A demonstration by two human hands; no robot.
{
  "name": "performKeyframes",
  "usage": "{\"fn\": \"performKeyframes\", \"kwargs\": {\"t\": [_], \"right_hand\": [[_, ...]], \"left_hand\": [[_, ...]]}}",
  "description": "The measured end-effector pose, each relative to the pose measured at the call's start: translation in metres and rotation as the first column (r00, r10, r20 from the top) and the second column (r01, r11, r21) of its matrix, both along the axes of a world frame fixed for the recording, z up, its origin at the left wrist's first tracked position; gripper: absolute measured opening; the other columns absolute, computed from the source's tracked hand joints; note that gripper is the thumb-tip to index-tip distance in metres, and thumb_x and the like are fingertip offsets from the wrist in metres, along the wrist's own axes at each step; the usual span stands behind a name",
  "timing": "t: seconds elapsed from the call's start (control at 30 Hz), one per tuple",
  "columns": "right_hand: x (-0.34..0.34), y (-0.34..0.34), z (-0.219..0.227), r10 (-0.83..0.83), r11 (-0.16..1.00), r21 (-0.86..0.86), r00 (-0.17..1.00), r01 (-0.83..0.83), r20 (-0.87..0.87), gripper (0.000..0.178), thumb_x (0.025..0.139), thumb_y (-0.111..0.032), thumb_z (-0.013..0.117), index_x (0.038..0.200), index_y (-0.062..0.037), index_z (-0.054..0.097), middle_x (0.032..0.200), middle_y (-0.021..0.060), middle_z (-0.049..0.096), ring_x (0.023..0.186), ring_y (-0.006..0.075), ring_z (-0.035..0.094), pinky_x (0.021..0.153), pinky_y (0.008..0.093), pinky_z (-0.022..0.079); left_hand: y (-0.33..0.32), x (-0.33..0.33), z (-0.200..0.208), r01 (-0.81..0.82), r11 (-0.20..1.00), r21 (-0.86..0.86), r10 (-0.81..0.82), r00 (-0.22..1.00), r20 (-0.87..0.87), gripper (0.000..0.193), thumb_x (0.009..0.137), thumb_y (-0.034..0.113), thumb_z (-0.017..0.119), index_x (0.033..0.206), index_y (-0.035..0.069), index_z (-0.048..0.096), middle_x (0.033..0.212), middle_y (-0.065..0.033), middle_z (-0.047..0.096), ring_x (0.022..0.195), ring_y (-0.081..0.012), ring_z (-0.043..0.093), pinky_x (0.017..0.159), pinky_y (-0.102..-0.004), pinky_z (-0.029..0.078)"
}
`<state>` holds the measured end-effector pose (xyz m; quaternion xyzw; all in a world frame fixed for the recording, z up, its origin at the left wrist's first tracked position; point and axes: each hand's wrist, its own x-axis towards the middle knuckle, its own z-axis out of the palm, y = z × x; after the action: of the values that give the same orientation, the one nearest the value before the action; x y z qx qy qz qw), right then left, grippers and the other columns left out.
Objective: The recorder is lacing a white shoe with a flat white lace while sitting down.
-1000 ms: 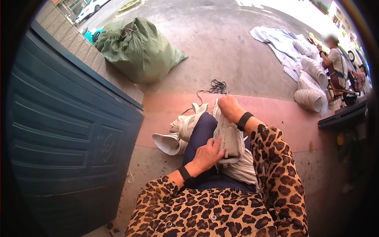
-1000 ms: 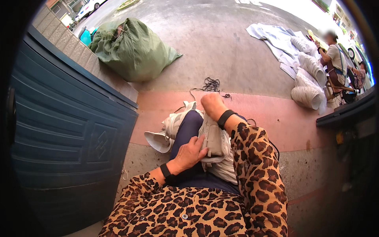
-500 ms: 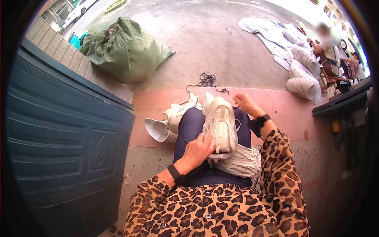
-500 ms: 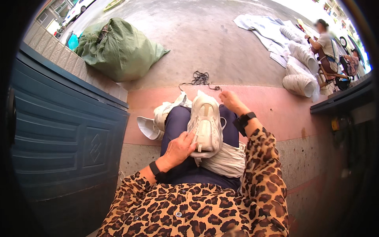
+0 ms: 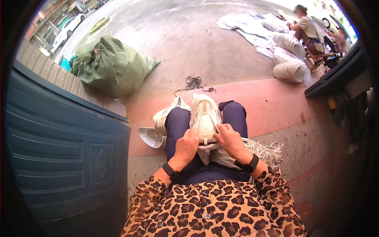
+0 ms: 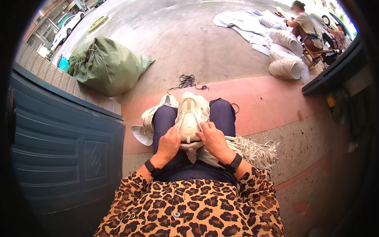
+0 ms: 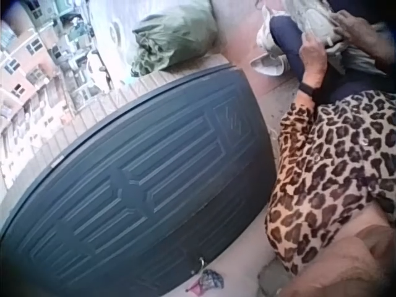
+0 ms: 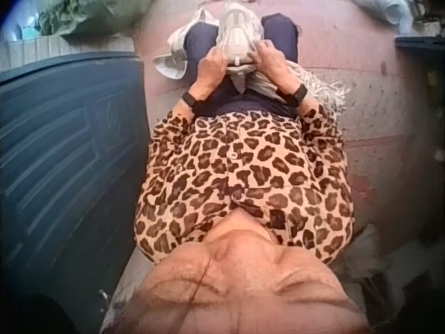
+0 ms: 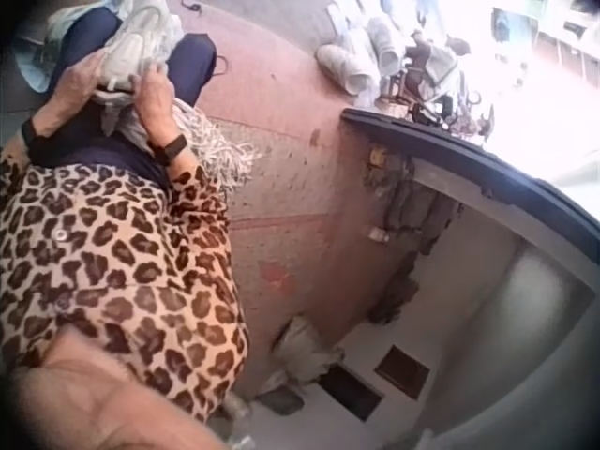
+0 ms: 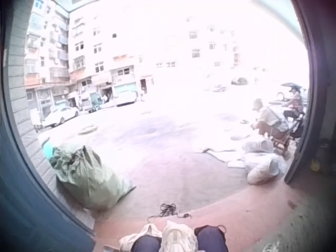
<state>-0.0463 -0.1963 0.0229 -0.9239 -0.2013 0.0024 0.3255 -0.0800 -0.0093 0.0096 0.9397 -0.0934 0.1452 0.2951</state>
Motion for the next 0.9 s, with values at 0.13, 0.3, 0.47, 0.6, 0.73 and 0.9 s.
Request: {"fn": "performKeyframes", "kwargs": {"t": [0.13,0.3,0.47,0.6,0.73,0.9], "right_hand": [[0.011,0.005,-0.004,0.046,0.999,0.03,0.999,-0.045,-0.009,0.027,0.083,-0.02,0.057,0.102,-0.0022,0.051,0.091,0.0198,0.055,0.071,0.0383,0.058,0.061,0.0434,0.048],[0.001,0.015,-0.035,0.009,1.0,0.015,0.998,-0.01,0.061,0.025,0.082,-0.018,0.057,0.103,-0.0051,0.051,0.089,0.0196,0.053,0.066,0.0337,0.059,0.055,0.0407,0.049],[-0.018,0.021,-0.052,-0.052,0.999,-0.011,0.997,0.052,0.056,0.027,0.082,-0.015,0.056,0.106,-0.0055,0.05,0.096,0.0186,0.053,0.071,0.0332,0.058,0.06,0.041,0.048],[0.024,0.027,-0.047,-0.124,0.992,-0.003,0.987,0.125,0.106,0.026,0.082,-0.013,0.055,0.106,-0.006,0.051,0.097,0.0173,0.053,0.072,0.0318,0.057,0.061,0.0404,0.048],[0.007,0.025,-0.058,-0.098,0.995,-0.025,0.994,0.099,0.043,0.027,0.081,-0.011,0.055,0.108,-0.0077,0.051,0.101,0.0161,0.051,0.072,0.0309,0.057,0.062,0.0396,0.048],[-0.002,0.023,-0.062,-0.018,0.996,-0.081,0.996,0.025,0.092,0.042,0.075,-0.003,0.052,0.117,0.0018,0.045,0.112,0.0224,0.049,0.078,0.0311,0.059,0.067,0.0377,0.05]], "left_hand": [[0.0,0.011,0.001,-0.071,0.992,0.108,0.082,0.991,-0.102,0.028,0.081,0.012,0.051,0.105,-0.002,0.046,0.085,-0.0188,0.057,0.064,-0.0368,0.059,0.055,-0.0422,0.049],[-0.004,0.006,-0.017,-0.102,0.967,0.234,0.137,0.981,-0.136,0.032,0.077,0.011,0.055,0.105,0.0,0.045,0.095,-0.0185,0.056,0.06,-0.033,0.06,0.051,-0.0386,0.05],[-0.012,-0.007,-0.047,-0.159,0.935,0.317,0.163,0.987,0.014,0.03,0.078,0.01,0.054,0.102,-0.004,0.044,0.098,-0.0213,0.055,0.057,-0.0299,0.06,0.048,-0.0366,0.05],[-0.012,0.039,-0.042,-0.16,0.922,0.352,0.162,0.986,0.025,0.029,0.079,0.007,0.05,0.104,-0.006,0.043,0.101,-0.0235,0.055,0.059,-0.0293,0.061,0.049,-0.0352,0.05],[-0.016,0.019,-0.058,-0.176,0.915,0.364,0.154,0.984,0.088,0.031,0.078,0.004,0.049,0.107,-0.007,0.042,0.107,-0.0249,0.053,0.06,-0.0309,0.062,0.051,-0.0345,0.051],[-0.019,0.004,-0.048,-0.131,0.938,0.322,0.133,0.991,0.014,0.033,0.079,0.006,0.049,0.109,-0.007,0.041,0.111,-0.0265,0.05,0.067,-0.0336,0.062,0.056,-0.0364,0.052]]}}
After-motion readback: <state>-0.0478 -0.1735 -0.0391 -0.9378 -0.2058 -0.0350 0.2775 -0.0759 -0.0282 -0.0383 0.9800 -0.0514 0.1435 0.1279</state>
